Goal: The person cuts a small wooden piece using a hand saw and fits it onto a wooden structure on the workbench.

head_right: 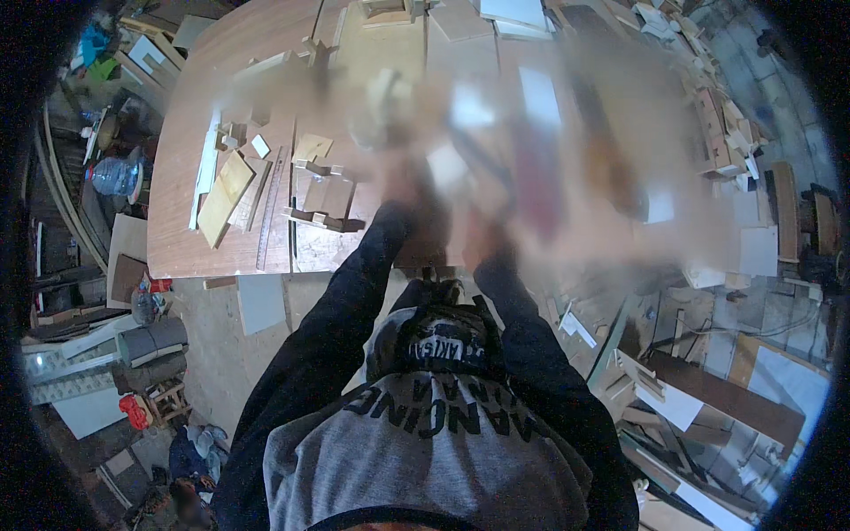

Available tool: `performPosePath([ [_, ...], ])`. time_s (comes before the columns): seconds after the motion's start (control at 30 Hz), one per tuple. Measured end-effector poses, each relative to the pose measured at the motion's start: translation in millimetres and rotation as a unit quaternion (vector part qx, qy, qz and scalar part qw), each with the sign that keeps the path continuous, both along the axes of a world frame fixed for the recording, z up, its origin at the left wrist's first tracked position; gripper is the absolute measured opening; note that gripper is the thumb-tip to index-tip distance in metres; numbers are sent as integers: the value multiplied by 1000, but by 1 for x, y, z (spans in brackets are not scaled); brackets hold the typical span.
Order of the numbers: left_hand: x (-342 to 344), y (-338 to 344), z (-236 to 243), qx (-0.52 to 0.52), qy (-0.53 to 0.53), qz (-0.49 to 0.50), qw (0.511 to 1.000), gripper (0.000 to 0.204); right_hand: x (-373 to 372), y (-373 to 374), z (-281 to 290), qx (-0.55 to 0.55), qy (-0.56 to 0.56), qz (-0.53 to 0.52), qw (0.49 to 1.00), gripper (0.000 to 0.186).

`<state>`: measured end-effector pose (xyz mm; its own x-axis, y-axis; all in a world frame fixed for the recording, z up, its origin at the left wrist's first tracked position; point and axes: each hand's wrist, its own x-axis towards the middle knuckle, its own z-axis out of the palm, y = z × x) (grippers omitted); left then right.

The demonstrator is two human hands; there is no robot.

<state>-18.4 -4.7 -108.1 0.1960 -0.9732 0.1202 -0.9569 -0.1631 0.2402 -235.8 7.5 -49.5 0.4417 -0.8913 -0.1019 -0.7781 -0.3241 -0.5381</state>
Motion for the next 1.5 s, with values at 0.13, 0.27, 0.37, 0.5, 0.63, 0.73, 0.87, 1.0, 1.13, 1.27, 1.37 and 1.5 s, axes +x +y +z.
performPosePath([
  [0.13,-7,3,16,23,10,41,999,76,-5,-2,-5,-10,-108,-73,991,26],
  [0.27,-12,7,33,50,-1,48,998,76,-5,-10,-5,46,-257,-133,956,21],
  [0.37,-6,6,43,61,64,-27,996,64,-2,-23,4,7,-309,-137,941,28],
  [0.5,0,19,62,28,522,-31,852,49,2,-45,20,-115,-230,-86,963,33],
  [0.63,5,28,90,98,558,-61,821,41,-1,-60,23,-137,-202,-34,969,26],
  [0.73,8,28,100,103,585,6,804,36,-2,-61,6,-52,-166,-81,981,21],
  [0.87,3,31,89,-40,698,15,715,29,12,-48,-23,52,-501,-203,840,21],
  [1.0,-19,32,73,-88,603,18,793,26,34,-27,-25,165,-589,-297,733,24],
  [1.13,-33,29,78,-84,525,50,845,28,45,-2,4,230,-462,-322,794,25],
  [1.27,-32,23,86,-74,532,95,838,37,46,6,22,198,-421,-284,839,31],
  [1.37,-24,15,74,-129,468,59,872,46,34,5,15,213,-410,-232,856,35],
  [1.5,1,-5,46,29,204,-41,978,60,15,6,-2,200,-270,-194,922,38],
])
